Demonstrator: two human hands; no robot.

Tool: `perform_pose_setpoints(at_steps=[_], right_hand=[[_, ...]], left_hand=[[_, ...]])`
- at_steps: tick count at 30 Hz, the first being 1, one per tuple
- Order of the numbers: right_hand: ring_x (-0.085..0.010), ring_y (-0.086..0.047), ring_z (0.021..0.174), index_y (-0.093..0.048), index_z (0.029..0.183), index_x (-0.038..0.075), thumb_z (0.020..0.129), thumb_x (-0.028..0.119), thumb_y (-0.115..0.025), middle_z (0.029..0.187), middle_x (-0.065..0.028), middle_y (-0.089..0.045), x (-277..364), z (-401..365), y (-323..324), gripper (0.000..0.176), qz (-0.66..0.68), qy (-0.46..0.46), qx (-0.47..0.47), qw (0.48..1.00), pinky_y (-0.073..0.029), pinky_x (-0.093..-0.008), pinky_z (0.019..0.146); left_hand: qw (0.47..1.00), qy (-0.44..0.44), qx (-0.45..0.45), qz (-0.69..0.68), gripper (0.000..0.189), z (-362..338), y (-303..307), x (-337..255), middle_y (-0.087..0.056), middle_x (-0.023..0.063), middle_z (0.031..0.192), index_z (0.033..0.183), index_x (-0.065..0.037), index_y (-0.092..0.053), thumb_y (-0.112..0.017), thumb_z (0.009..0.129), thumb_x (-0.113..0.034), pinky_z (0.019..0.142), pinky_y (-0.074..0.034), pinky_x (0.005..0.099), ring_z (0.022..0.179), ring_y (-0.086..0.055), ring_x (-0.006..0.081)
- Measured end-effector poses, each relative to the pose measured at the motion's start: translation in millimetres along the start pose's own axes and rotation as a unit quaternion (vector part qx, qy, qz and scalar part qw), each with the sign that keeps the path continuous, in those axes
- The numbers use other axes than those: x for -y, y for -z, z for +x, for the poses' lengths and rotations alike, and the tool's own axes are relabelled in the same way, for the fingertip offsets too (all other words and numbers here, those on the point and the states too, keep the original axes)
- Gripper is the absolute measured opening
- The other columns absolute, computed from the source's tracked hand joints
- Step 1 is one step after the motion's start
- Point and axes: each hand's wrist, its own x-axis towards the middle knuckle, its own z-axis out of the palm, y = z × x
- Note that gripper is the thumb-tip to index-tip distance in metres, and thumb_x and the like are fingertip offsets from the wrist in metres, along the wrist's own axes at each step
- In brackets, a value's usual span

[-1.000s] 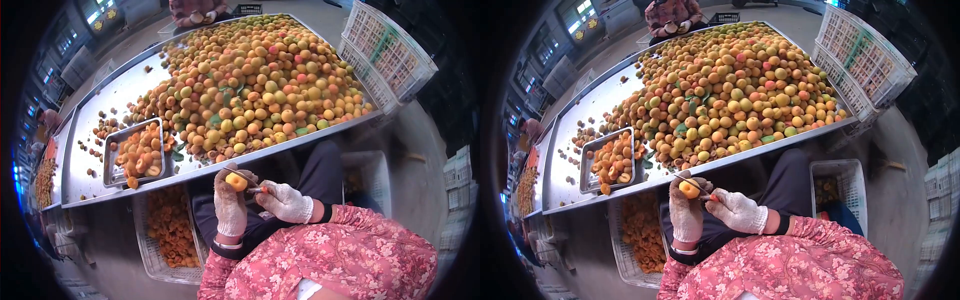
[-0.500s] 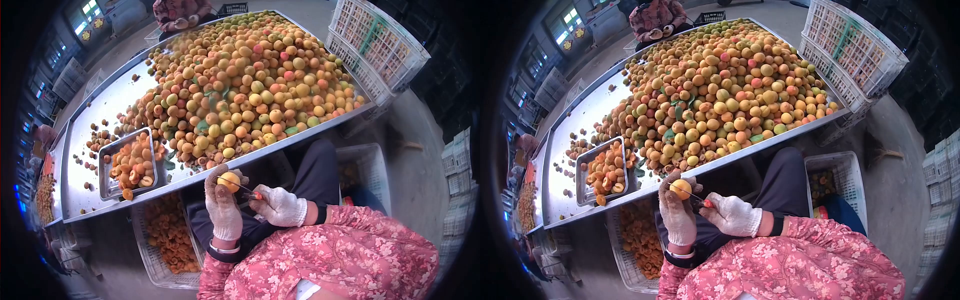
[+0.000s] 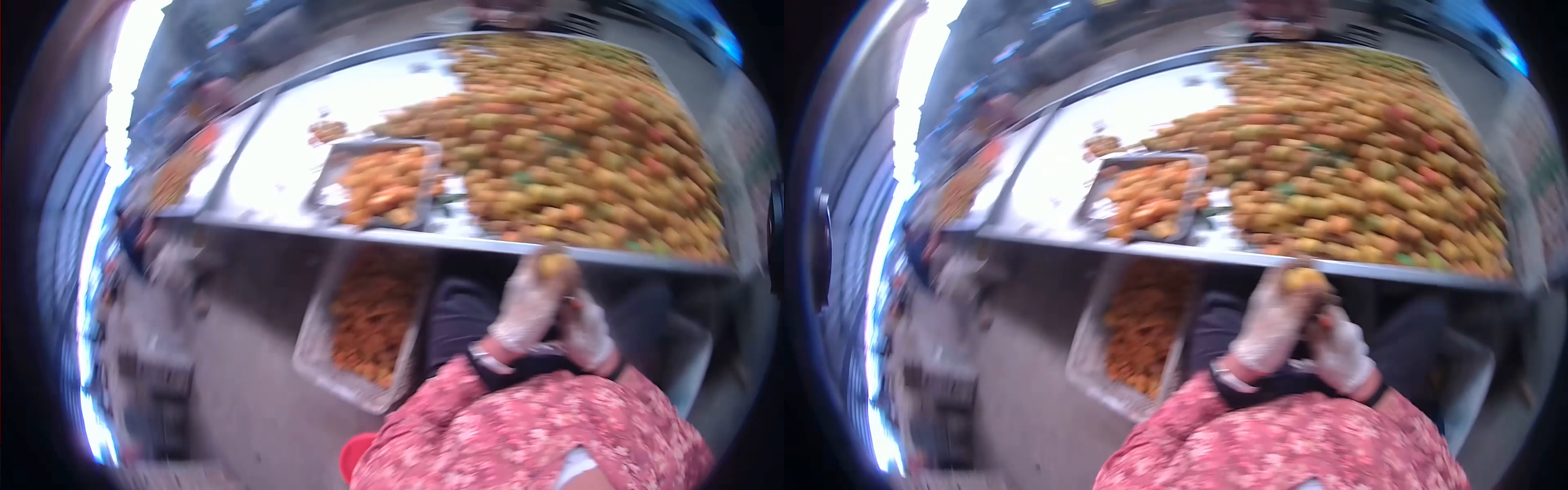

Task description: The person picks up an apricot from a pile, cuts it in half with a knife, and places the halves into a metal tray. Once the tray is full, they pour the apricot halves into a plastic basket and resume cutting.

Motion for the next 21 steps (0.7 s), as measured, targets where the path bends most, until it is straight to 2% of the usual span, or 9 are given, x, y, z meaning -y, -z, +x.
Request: perform_pose_setpoints(at_steps=[2,5,8,9,12,14,17,20,21], right_hand=[[-0.0250,-0.065,0.071,-0.055,0.108,0.000,0.098,0.022,-0.051,0.081,-0.0123,-0.064,-0.5,5.7,-7.8,0.024,0.027,0.013,-0.001,1.000,-0.051,-0.0355,0.063],[-0.0185,-0.059,0.067,-0.054,0.105,0.000,0.100,0.023,-0.048,0.075,-0.0087,-0.059,-2.9,18.0,-17.7,0.025,-0.022,0.085,0.003,0.996,-0.046,-0.0332,0.061],[-0.0169,-0.051,0.063,-0.051,0.092,0.002,0.101,0.022,-0.047,0.070,-0.0068,-0.053,2.4,26.8,-26.3,0.023,0.008,0.094,0.042,0.995,-0.041,-0.0327,0.057],[-0.0170,-0.051,0.064,-0.051,0.092,0.001,0.101,0.021,-0.047,0.071,-0.0071,-0.054,6.9,30.2,-30.0,0.022,0.014,0.092,0.051,0.994,-0.041,-0.0324,0.058],[-0.0173,-0.052,0.066,-0.052,0.096,0.000,0.101,0.021,-0.046,0.074,-0.0079,-0.055,6.1,40.1,-40.5,0.022,0.020,0.107,0.067,0.992,-0.042,-0.0318,0.060],[-0.0174,-0.053,0.067,-0.052,0.098,0.000,0.101,0.021,-0.046,0.075,-0.0085,-0.055,7.4,44.9,-50.4,0.023,0.022,0.122,0.075,0.989,-0.042,-0.0316,0.061],[-0.0165,-0.053,0.068,-0.052,0.103,-0.001,0.102,0.021,-0.046,0.078,-0.0084,-0.056,14.7,47.6,-63.7,0.024,0.024,0.147,0.035,0.988,-0.043,-0.0315,0.062],[-0.0151,-0.052,0.069,-0.052,0.105,-0.002,0.101,0.022,-0.046,0.078,-0.0072,-0.057,14.3,49.1,-63.3,0.025,0.047,0.137,0.024,0.989,-0.042,-0.0307,0.061],[-0.0145,-0.052,0.069,-0.052,0.104,-0.002,0.101,0.022,-0.046,0.078,-0.0067,-0.057,10.9,51.0,-58.0,0.024,0.054,0.114,0.063,0.990,-0.042,-0.0301,0.061]], left_hand=[[0.960,0.072,0.013,-0.272,0.044,-0.7,-5.8,13.1,-0.067,0.0123,0.093,0.117,-0.007,-0.048,-0.053,0.098,-0.046,0.066,-0.051,0.0241,0.072,-0.062,0.0128],[0.944,0.099,-0.049,-0.312,0.042,2.3,-1.3,15.5,-0.065,0.0093,0.090,0.111,-0.008,-0.051,-0.050,0.099,-0.049,0.060,-0.049,0.0233,0.063,-0.056,0.0107],[0.960,0.026,-0.079,-0.267,0.045,5.8,13.2,26.2,-0.060,0.0021,0.104,0.124,-0.007,-0.052,-0.052,0.099,-0.044,0.075,-0.047,0.0214,0.084,-0.055,0.0073],[0.966,0.049,-0.074,-0.243,0.046,5.5,23.1,18.5,-0.057,0.0004,0.109,0.130,-0.006,-0.051,-0.053,0.100,-0.041,0.084,-0.044,0.0210,0.095,-0.052,0.0065],[0.967,0.021,-0.093,-0.238,0.041,5.4,36.4,13.0,-0.057,0.0005,0.110,0.128,-0.007,-0.053,-0.053,0.100,-0.037,0.084,-0.044,0.0210,0.094,-0.052,0.0064],[0.970,-0.027,-0.149,-0.189,0.037,9.4,39.6,20.0,-0.058,0.0007,0.106,0.126,-0.008,-0.055,-0.051,0.102,-0.036,0.076,-0.047,0.0209,0.088,-0.053,0.0069],[0.916,0.058,-0.185,-0.351,0.040,7.8,35.8,5.9,-0.058,0.0006,0.096,0.127,-0.009,-0.053,-0.045,0.103,-0.039,0.063,-0.049,0.0210,0.073,-0.056,0.0088],[0.916,0.080,-0.136,-0.369,0.040,0.6,44.8,-7.3,-0.058,0.0003,0.097,0.130,-0.008,-0.050,-0.050,0.102,-0.036,0.064,-0.049,0.0212,0.075,-0.056,0.0078],[0.916,0.080,-0.136,-0.370,0.040,0.8,45.7,-6.1,-0.058,0.0003,0.097,0.130,-0.008,-0.050,-0.050,0.102,-0.036,0.064,-0.049,0.0212,0.075,-0.056,0.0078]])
